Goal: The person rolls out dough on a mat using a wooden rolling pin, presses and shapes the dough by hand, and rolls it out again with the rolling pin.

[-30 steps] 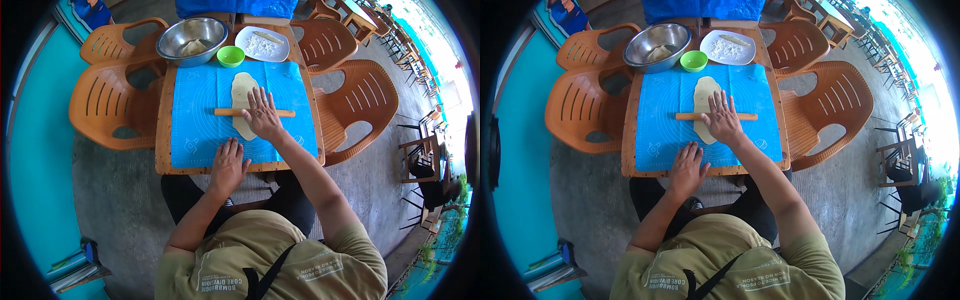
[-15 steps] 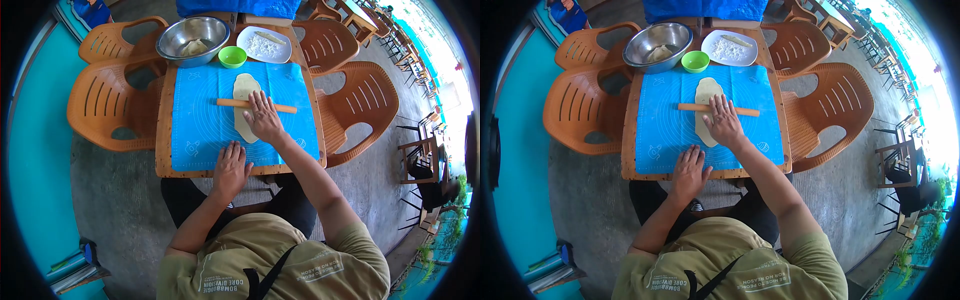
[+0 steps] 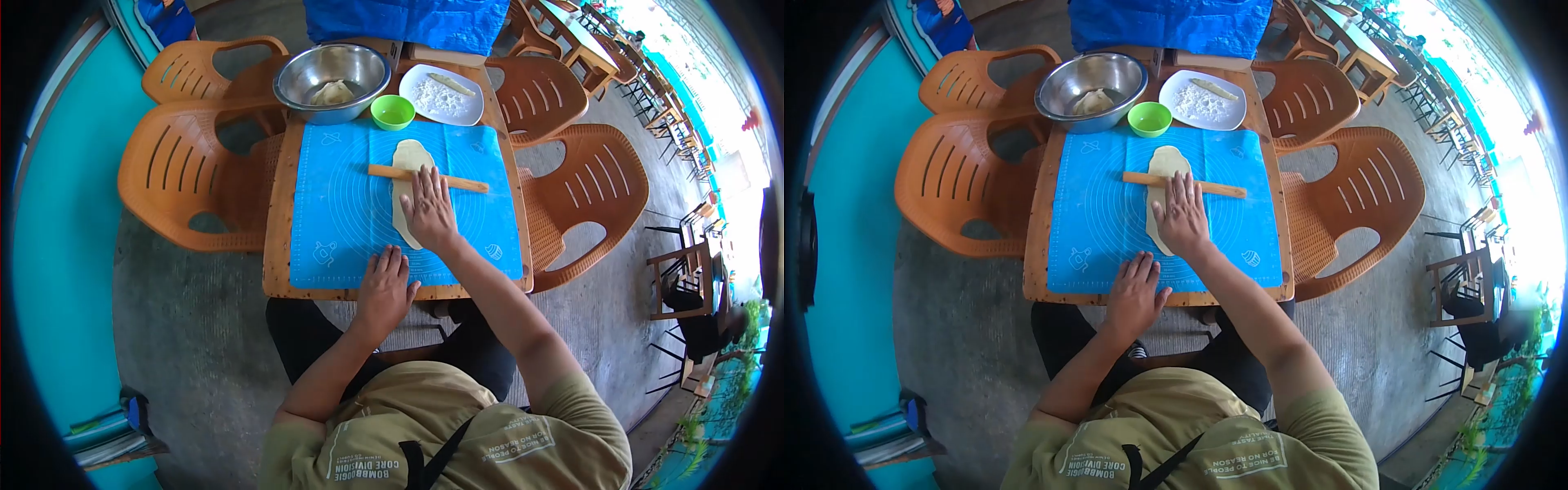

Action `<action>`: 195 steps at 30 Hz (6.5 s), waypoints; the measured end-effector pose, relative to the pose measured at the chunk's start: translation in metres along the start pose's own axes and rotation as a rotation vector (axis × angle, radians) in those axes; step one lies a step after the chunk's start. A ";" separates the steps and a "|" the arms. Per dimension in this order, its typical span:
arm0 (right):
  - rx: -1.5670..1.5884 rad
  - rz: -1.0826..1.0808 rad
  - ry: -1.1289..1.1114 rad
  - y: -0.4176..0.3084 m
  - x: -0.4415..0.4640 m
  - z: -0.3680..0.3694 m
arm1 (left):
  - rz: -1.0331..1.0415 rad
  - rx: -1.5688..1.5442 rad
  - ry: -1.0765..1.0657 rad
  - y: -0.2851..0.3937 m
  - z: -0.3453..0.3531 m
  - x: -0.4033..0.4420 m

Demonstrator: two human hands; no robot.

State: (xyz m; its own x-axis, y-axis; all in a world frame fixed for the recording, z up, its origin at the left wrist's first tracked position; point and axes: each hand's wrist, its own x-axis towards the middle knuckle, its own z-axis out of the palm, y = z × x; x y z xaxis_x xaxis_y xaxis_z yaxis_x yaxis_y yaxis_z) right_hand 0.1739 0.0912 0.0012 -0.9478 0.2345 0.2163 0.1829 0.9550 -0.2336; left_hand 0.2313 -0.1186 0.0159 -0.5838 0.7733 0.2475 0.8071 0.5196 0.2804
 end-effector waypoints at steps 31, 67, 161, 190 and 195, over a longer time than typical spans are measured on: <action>0.019 0.065 -0.021 0.050 0.071 0.011 | 0.011 -0.042 -0.048 -0.001 -0.007 -0.001; -0.122 -0.205 0.235 0.076 0.105 -0.011 | 0.001 0.024 -0.080 -0.002 -0.005 0.001; -0.077 0.111 0.025 0.006 0.023 0.005 | 0.080 -0.081 -0.066 -0.011 -0.020 0.011; -0.094 0.350 0.151 0.042 0.017 -0.033 | 0.092 -0.048 -0.001 -0.014 -0.008 0.002; -0.035 0.310 0.133 0.013 0.034 -0.034 | 0.104 -0.029 0.006 -0.014 -0.006 0.003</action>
State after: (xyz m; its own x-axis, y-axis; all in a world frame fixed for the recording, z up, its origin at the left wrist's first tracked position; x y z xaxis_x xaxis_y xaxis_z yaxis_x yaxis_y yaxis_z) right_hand 0.1525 0.1175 0.0375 -0.8036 0.5341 0.2625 0.4681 0.8397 -0.2754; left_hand 0.2180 -0.1261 0.0185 -0.4972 0.8204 0.2822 0.8607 0.4255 0.2794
